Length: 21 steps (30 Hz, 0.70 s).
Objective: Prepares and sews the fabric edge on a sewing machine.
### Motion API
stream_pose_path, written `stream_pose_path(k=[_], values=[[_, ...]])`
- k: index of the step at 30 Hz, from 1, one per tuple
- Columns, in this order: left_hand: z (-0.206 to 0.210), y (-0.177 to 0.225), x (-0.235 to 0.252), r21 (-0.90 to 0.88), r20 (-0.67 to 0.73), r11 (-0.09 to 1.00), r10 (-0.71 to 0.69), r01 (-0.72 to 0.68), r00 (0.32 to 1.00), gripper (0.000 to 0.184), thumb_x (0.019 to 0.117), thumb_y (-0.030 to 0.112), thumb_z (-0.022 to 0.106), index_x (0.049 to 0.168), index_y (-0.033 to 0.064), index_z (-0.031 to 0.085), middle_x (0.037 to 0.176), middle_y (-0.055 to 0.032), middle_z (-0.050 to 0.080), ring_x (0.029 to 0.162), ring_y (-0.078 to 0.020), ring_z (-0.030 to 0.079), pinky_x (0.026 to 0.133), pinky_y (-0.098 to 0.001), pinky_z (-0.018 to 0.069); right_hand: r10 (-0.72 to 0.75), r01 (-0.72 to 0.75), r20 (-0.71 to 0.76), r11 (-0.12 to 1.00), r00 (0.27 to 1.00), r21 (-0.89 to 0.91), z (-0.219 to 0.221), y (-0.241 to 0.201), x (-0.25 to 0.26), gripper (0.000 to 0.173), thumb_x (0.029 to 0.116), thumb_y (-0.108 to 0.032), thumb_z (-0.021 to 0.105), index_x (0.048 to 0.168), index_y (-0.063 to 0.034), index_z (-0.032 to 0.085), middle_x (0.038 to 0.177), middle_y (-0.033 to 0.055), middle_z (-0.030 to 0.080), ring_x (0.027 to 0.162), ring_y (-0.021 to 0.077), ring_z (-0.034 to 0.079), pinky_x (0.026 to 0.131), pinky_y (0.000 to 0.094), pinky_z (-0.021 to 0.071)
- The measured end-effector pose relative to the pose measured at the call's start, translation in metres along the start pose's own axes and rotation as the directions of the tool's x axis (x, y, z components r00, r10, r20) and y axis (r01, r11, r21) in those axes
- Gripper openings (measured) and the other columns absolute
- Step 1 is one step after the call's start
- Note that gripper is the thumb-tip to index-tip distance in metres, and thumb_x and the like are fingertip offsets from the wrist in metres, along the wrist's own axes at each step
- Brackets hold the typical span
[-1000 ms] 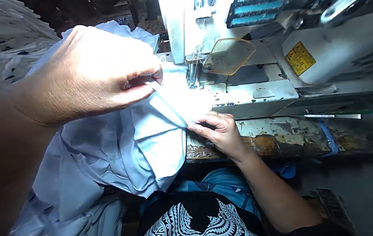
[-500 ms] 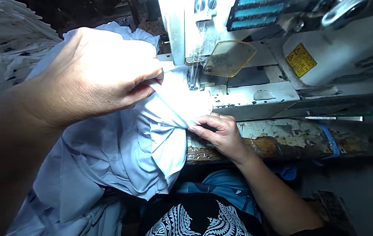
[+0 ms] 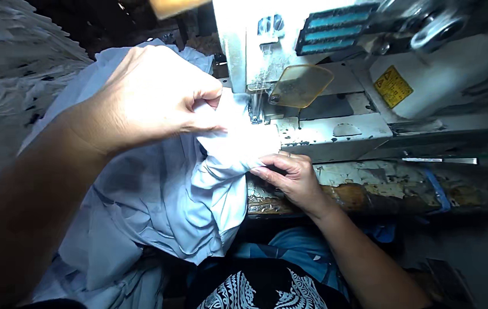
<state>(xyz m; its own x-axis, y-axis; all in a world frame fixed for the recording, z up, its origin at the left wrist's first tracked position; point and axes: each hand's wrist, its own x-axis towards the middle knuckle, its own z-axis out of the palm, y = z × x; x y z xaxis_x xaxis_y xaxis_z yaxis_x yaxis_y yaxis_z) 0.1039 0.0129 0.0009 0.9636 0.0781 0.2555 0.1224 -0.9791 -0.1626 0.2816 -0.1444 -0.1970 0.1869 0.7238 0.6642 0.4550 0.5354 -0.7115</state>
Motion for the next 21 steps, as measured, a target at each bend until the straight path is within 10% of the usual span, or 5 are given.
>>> stream_pose_path(k=[14, 17, 19, 21], values=[[0.003, 0.010, -0.005, 0.049, -0.051, 0.997, 0.056, -0.054, 0.997, 0.047, 0.0913, 0.053, 0.056, 0.065, 0.0145, 0.052, 0.057, -0.0008, 0.042, 0.057, -0.0199, 0.047, 0.063, -0.0430, 0.0332, 0.050, -0.047, -0.042, 0.997, 0.998, 0.057, 0.005, -0.002, -0.007, 0.012, 0.0921, -0.012, 0.073, 0.092, 0.0005, 0.075, 0.078, 0.0005, 0.070, 0.066, -0.0015, 0.063, 0.064, 0.0136, 0.0547], [0.040, 0.050, -0.029, -0.009, -0.220, 0.991, 0.126, -0.131, 0.967, 0.041, 0.0916, 0.047, 0.064, 0.073, 0.0104, 0.064, 0.073, -0.0062, 0.058, 0.080, -0.0291, 0.056, 0.079, -0.0499, 0.0358, 0.087, -0.085, -0.063, 0.996, 0.994, 0.029, 0.010, -0.002, -0.023, 0.013, 0.0932, -0.013, 0.070, 0.093, -0.0020, 0.077, 0.082, 0.0005, 0.073, 0.074, -0.0018, 0.066, 0.071, 0.0149, 0.0559], [0.082, 0.069, -0.046, -0.055, -0.222, 0.995, 0.070, -0.084, 0.972, 0.020, 0.0925, 0.033, 0.067, 0.099, 0.0162, 0.075, 0.113, -0.0040, 0.072, 0.124, -0.0322, 0.057, 0.108, -0.0592, 0.0324, 0.095, -0.092, -0.078, 0.995, 0.992, 0.037, 0.013, -0.005, -0.031, 0.014, 0.0927, -0.011, 0.068, 0.094, -0.0004, 0.078, 0.085, 0.0021, 0.074, 0.077, -0.0014, 0.067, 0.074, 0.0152, 0.0568], [0.111, 0.070, -0.054, -0.079, -0.247, 0.996, 0.015, -0.035, 0.969, 0.019, 0.0968, 0.015, 0.059, 0.107, 0.0170, 0.075, 0.132, -0.0018, 0.069, 0.140, -0.0318, 0.049, 0.117, -0.0621, 0.0236, 0.096, -0.093, -0.077, 0.995, 0.992, 0.043, 0.013, -0.010, -0.035, 0.015, 0.0940, -0.012, 0.067, 0.093, -0.0006, 0.078, 0.083, 0.0016, 0.073, 0.075, -0.0020, 0.065, 0.072, 0.0143, 0.0550]])
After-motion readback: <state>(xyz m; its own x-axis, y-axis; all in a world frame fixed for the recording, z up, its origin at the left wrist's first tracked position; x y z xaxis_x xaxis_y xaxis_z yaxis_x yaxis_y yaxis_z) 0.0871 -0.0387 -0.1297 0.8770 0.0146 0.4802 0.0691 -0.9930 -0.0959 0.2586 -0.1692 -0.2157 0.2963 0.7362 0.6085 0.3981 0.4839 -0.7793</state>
